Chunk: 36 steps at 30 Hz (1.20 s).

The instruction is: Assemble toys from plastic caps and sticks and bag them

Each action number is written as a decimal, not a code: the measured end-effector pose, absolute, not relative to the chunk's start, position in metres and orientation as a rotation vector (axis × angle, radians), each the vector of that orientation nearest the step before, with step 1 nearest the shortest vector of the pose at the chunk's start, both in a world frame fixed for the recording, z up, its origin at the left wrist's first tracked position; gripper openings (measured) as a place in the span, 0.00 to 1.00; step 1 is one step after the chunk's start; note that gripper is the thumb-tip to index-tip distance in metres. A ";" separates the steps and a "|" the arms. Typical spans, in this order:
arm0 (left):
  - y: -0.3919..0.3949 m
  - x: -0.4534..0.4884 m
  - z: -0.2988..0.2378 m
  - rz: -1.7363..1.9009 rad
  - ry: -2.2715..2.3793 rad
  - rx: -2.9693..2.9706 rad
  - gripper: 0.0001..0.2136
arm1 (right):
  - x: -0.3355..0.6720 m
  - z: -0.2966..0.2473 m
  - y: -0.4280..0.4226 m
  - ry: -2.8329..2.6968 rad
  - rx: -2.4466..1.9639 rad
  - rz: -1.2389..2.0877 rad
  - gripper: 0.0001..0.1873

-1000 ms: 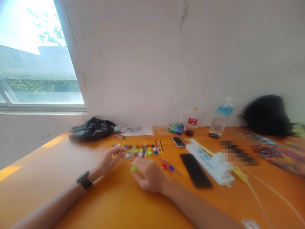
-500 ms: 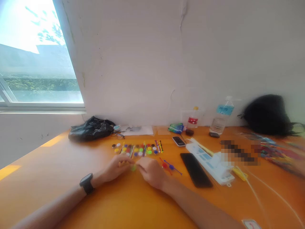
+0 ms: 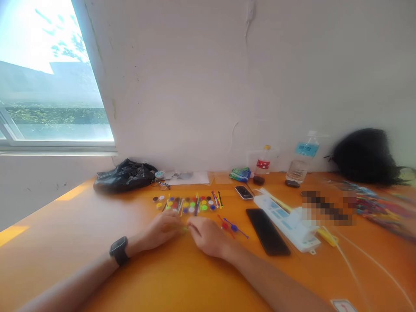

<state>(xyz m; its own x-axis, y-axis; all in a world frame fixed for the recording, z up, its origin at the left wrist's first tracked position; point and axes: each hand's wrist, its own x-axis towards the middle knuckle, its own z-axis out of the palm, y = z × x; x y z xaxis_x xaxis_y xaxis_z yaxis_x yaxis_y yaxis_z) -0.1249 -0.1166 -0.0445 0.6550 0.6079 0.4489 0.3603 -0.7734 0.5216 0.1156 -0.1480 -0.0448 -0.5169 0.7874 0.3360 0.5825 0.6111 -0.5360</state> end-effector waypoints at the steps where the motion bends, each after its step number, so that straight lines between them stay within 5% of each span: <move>1: -0.117 -0.125 -0.044 0.881 0.757 2.501 0.09 | 0.116 -0.045 -0.148 -2.284 -1.077 0.485 0.11; 36: -0.120 -0.124 -0.040 0.908 0.785 2.420 0.09 | 0.115 -0.050 -0.143 -2.240 -0.867 0.547 0.12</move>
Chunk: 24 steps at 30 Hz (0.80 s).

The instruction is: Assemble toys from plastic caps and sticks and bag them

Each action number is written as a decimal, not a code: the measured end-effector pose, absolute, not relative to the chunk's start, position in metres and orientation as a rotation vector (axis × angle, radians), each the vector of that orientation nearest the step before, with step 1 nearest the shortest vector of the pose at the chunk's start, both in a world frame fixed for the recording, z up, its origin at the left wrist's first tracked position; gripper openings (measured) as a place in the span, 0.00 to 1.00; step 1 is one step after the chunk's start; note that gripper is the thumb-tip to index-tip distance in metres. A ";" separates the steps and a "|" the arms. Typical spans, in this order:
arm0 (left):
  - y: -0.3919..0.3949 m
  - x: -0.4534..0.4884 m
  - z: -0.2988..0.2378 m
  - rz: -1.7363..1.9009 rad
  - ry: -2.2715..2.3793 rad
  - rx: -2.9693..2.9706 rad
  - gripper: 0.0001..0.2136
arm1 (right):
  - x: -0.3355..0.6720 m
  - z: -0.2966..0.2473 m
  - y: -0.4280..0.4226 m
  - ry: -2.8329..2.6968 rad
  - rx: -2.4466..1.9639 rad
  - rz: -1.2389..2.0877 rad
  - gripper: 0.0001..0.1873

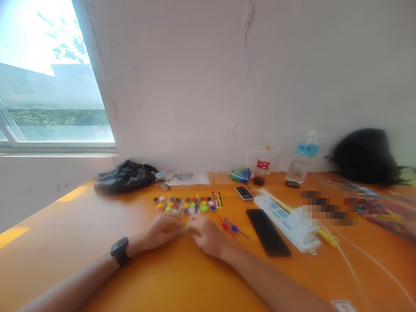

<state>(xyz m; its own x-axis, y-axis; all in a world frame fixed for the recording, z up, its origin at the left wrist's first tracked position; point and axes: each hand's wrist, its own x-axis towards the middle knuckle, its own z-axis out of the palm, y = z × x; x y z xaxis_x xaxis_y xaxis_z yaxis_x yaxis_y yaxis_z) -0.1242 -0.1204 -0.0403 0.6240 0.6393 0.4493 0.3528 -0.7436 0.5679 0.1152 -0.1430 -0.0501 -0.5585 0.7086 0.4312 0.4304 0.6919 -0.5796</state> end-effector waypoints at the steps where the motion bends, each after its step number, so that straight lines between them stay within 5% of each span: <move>1: -0.120 -0.125 -0.041 0.905 0.779 2.411 0.09 | 0.115 -0.050 -0.143 -2.239 -0.875 0.547 0.12; 12: -0.118 -0.127 -0.046 0.883 0.774 2.398 0.09 | 0.111 -0.055 -0.139 -2.153 -0.950 0.618 0.06; 24: -0.119 -0.128 -0.046 0.891 0.728 2.571 0.07 | 0.113 -0.052 -0.142 -2.270 -0.911 0.521 0.10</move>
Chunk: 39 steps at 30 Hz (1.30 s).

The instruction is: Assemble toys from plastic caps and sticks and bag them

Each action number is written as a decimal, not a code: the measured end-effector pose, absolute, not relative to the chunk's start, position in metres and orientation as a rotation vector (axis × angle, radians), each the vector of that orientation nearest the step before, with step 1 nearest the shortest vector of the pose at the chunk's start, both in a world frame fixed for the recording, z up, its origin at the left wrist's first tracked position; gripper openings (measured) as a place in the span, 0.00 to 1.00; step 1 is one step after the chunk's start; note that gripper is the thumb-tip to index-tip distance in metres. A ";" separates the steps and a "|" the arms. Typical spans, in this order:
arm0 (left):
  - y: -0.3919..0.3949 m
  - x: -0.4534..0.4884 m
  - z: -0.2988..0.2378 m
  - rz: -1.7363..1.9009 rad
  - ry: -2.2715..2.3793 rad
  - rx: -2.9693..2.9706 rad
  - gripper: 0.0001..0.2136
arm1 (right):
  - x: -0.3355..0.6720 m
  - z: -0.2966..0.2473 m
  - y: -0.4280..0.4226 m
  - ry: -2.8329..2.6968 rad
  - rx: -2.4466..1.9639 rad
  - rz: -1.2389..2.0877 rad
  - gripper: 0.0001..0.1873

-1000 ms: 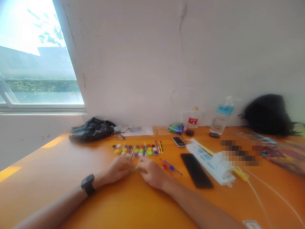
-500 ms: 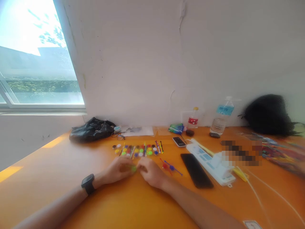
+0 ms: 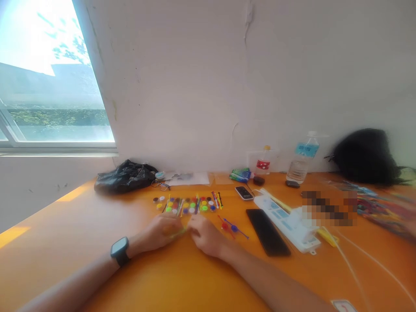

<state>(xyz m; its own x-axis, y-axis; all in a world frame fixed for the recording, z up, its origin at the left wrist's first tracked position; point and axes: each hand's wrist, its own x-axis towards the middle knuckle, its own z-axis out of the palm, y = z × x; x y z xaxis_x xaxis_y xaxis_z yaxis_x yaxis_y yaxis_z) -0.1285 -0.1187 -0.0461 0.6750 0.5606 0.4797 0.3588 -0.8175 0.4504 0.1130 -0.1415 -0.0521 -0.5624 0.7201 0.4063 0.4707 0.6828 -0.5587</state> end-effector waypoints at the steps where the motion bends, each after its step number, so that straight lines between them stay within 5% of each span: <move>1: -0.119 -0.129 -0.046 0.888 0.724 2.571 0.07 | 0.112 -0.051 -0.142 -2.261 -0.920 0.525 0.10; 13: -0.120 -0.129 -0.045 0.886 0.736 2.470 0.08 | 0.113 -0.045 -0.143 -2.288 -0.903 0.489 0.03; 39: -0.121 -0.128 -0.040 0.838 0.707 2.390 0.06 | 0.117 -0.035 -0.152 -2.411 -0.885 0.559 0.05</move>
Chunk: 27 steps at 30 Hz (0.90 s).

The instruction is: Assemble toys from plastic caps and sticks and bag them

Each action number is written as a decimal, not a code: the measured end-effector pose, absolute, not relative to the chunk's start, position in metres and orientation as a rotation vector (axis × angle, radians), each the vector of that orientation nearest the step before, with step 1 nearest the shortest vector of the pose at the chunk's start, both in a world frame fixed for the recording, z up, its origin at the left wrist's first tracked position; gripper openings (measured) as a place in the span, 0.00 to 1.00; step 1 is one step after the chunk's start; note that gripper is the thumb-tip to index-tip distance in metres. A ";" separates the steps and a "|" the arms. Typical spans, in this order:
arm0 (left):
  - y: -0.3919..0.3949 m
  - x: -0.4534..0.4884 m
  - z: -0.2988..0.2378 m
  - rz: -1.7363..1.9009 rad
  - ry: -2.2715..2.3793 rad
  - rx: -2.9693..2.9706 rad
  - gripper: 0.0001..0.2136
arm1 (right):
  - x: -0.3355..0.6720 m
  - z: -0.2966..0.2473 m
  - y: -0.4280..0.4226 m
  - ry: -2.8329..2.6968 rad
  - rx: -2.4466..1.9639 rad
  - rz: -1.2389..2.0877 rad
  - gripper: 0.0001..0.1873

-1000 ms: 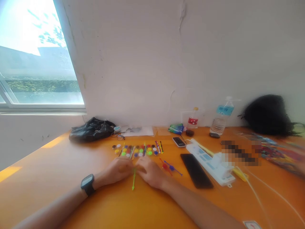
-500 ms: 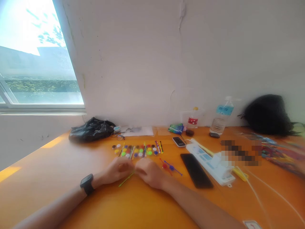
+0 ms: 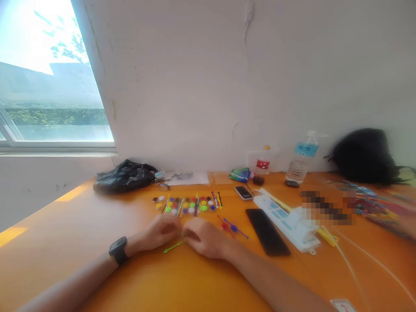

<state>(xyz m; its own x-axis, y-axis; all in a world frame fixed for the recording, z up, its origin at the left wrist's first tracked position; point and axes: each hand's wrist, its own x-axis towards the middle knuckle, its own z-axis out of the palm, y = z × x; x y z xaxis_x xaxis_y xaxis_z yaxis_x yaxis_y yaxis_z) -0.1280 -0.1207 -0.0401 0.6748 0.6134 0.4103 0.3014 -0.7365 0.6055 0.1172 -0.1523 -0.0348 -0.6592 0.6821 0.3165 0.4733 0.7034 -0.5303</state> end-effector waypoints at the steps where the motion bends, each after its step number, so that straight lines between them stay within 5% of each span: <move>1: -0.121 -0.128 -0.040 0.843 0.705 2.392 0.06 | 0.117 -0.035 -0.153 -2.432 -0.865 0.541 0.04; 7: -0.121 -0.128 -0.040 0.850 0.735 2.349 0.07 | 0.113 -0.038 -0.154 -2.549 -0.815 0.451 0.04; 13: -0.123 -0.133 -0.040 0.910 0.774 2.113 0.14 | 0.112 -0.044 -0.152 -2.256 -0.952 0.702 0.07; 27: -0.120 -0.127 -0.046 0.868 0.765 2.461 0.07 | 0.104 -0.061 -0.142 -2.028 -1.157 0.783 0.08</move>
<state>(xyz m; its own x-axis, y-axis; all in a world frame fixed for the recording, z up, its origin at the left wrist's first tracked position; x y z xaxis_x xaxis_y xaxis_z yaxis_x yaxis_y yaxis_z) -0.1268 -0.1197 -0.0465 0.6538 0.6176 0.4372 0.3562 -0.7609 0.5423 0.1035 -0.1418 -0.0608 -0.3855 0.8878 0.2514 0.4883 0.4274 -0.7608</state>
